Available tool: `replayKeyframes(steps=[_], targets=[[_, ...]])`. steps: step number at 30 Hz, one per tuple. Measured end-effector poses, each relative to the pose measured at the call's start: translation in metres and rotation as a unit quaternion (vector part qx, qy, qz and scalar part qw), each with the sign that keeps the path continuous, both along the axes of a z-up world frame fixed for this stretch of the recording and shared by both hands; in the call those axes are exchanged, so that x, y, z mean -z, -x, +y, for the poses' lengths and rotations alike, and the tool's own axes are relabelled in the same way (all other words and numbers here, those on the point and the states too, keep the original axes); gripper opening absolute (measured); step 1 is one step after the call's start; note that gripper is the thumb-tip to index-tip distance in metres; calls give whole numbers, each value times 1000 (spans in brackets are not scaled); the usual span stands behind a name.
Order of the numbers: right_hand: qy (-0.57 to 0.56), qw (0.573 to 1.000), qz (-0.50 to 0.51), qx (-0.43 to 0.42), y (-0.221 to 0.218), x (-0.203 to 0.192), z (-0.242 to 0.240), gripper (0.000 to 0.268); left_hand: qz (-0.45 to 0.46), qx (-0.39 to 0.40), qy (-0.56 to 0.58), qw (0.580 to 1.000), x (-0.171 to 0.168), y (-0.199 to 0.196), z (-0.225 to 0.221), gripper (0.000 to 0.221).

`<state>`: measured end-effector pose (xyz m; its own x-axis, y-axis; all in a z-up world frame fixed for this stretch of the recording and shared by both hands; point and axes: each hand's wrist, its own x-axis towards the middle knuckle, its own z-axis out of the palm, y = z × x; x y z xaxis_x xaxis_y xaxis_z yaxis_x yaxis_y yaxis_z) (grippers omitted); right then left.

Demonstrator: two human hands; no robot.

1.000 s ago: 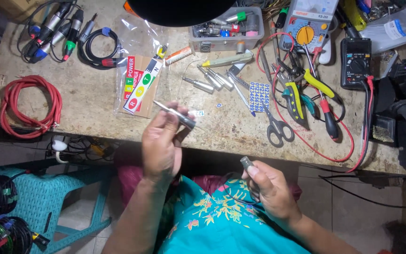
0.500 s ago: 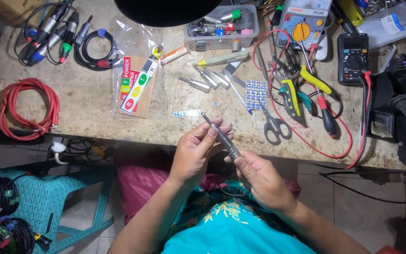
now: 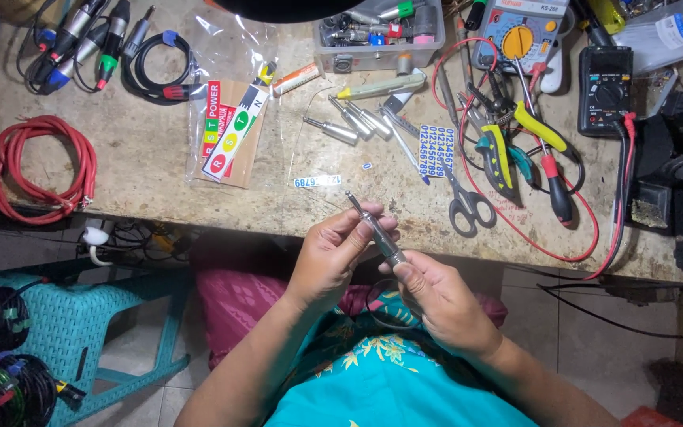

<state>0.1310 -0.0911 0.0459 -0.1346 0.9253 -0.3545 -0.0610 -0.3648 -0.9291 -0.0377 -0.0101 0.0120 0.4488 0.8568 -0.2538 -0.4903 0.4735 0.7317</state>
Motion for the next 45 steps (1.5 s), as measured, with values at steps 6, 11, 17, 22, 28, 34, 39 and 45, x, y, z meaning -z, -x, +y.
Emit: replayKeyframes(steps=[6, 11, 17, 22, 28, 34, 39, 45], targets=[[11, 999, 30, 5, -1, 15, 2, 35, 79, -6, -107, 991, -4, 2, -3, 32], [98, 992, -4, -80, -12, 8, 13, 51, 38, -24, 7, 999, 10, 10, -13, 33], [-45, 902, -384, -195, -42, -47, 44, 50, 29, -137, 82, 987, 19, 31, 3, 38], [-309, 749, -583, -60, -87, -17, 113, 23, 66, -126, 5, 990, 21, 9, 38, 37], [-455, 621, -639, 9, -97, 68, 172, 16, 103, -145, -21, 984, 27, -3, 80, 33], [-434, 680, -591, -3, -57, 48, 140, 11, 157, -148, -39, 976, 30, 4, 87, 38], [-376, 733, -565, -46, -40, 43, 136, 12, 179, -135, -67, 972, 24, 8, 90, 49], [-338, 747, -567, -82, -20, 37, 141, 17, 172, -129, -93, 972, 31, 7, 91, 49]])
